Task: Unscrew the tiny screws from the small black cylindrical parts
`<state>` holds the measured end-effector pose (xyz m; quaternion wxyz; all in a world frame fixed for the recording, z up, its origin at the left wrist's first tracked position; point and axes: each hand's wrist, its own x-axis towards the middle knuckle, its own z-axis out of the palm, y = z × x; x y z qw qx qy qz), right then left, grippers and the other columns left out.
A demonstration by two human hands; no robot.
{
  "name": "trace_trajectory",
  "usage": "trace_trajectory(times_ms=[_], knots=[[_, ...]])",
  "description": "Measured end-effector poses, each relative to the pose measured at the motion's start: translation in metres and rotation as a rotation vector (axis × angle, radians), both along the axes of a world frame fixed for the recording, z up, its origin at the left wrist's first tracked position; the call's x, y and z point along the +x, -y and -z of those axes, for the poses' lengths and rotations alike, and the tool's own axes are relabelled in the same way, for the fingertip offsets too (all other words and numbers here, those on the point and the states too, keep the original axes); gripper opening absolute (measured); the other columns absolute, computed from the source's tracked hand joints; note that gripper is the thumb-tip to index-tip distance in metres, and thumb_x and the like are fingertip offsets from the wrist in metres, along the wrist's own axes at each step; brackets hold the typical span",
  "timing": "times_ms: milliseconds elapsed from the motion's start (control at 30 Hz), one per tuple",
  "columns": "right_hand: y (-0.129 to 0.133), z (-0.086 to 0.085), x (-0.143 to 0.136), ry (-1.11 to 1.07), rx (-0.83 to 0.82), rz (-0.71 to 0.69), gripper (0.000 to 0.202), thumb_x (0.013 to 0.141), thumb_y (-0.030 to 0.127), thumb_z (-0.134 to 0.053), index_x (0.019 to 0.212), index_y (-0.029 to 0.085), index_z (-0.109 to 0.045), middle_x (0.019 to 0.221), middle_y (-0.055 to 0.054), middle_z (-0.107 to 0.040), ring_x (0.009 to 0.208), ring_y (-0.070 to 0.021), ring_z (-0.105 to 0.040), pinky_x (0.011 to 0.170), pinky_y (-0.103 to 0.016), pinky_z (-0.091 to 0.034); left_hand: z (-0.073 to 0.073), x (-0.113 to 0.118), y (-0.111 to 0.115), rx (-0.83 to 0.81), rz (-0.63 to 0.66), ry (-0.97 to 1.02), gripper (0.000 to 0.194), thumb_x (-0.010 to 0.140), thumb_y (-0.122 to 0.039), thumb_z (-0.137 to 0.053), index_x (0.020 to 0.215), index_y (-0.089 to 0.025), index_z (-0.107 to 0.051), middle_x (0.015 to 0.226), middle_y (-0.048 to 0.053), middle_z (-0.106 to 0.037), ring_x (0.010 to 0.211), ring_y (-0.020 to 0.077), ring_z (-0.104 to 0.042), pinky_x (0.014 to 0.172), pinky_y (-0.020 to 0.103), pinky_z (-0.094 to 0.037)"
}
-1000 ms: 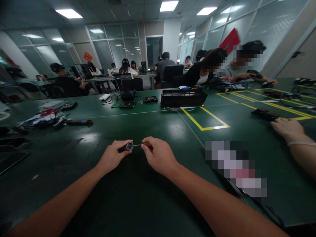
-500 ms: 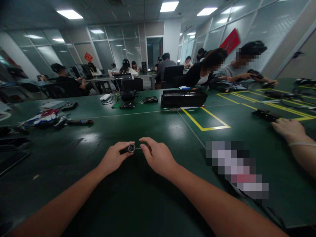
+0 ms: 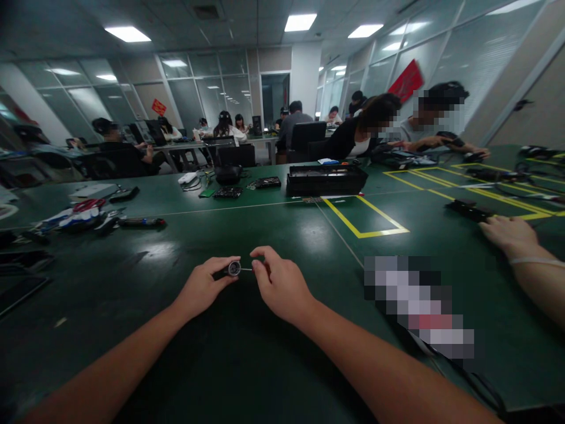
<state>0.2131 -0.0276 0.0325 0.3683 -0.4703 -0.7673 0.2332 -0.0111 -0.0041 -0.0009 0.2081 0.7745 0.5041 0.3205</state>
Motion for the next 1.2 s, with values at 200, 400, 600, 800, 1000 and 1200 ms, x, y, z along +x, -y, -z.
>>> trace_trajectory(times_ms=[200,400,600,800,1000,1200], knots=[[0.000,0.002,0.000,-0.101,0.070,-0.007,0.008,0.097,0.024,-0.049,0.099,0.021,-0.056,0.083,-0.002,-0.064,0.074,-0.0173,-0.061,0.066,-0.031,-0.045,-0.001,0.000,0.000,0.005,-0.008,0.006,0.043,0.086,-0.017,-0.071,0.126,-0.030,-0.067,0.124,0.002,-0.070,0.118,0.0227,-0.061,0.105,0.041,-0.046],[-0.006,0.003,0.002,-0.079,0.022,-0.052,0.018,0.101,0.034,-0.047,0.099,0.022,-0.060,0.079,0.000,-0.064,0.070,-0.0166,-0.061,0.064,-0.030,-0.044,0.001,0.000,-0.001,0.001,-0.005,0.000,0.043,0.084,-0.013,-0.072,0.124,-0.029,-0.068,0.121,0.002,-0.071,0.115,0.0222,-0.062,0.104,0.041,-0.047],[-0.009,0.008,0.001,-0.079,0.040,0.006,0.023,0.103,0.031,-0.040,0.105,0.022,-0.060,0.083,-0.002,-0.066,0.070,-0.0171,-0.061,0.065,-0.030,-0.042,0.002,0.000,-0.001,0.007,-0.009,-0.010,0.045,0.084,-0.013,-0.072,0.125,-0.029,-0.068,0.123,0.002,-0.070,0.116,0.0219,-0.062,0.104,0.040,-0.046],[-0.008,0.007,0.002,-0.107,0.021,-0.018,0.017,0.099,0.026,-0.045,0.107,0.021,-0.059,0.088,-0.003,-0.066,0.079,-0.0185,-0.062,0.069,-0.031,-0.044,0.000,-0.001,-0.001,-0.001,-0.019,0.000,0.045,0.084,-0.013,-0.072,0.126,-0.029,-0.067,0.122,0.002,-0.070,0.115,0.0221,-0.062,0.103,0.040,-0.047],[-0.010,0.006,0.003,-0.044,-0.013,-0.021,0.033,0.103,0.037,-0.039,0.095,0.022,-0.067,0.073,0.000,-0.064,0.062,-0.0160,-0.058,0.059,-0.030,-0.038,0.000,-0.001,0.000,-0.011,-0.017,0.005,0.045,0.084,-0.012,-0.072,0.125,-0.029,-0.068,0.122,0.002,-0.070,0.115,0.0215,-0.062,0.103,0.040,-0.046],[-0.008,0.007,0.002,-0.066,-0.009,-0.050,0.023,0.098,0.029,-0.047,0.118,0.021,-0.055,0.080,-0.001,-0.064,0.067,-0.0177,-0.059,0.060,-0.030,-0.042,0.001,-0.003,-0.001,-0.021,-0.038,0.017,0.045,0.086,-0.015,-0.070,0.128,-0.030,-0.066,0.124,0.002,-0.069,0.118,0.0226,-0.060,0.104,0.042,-0.045]])
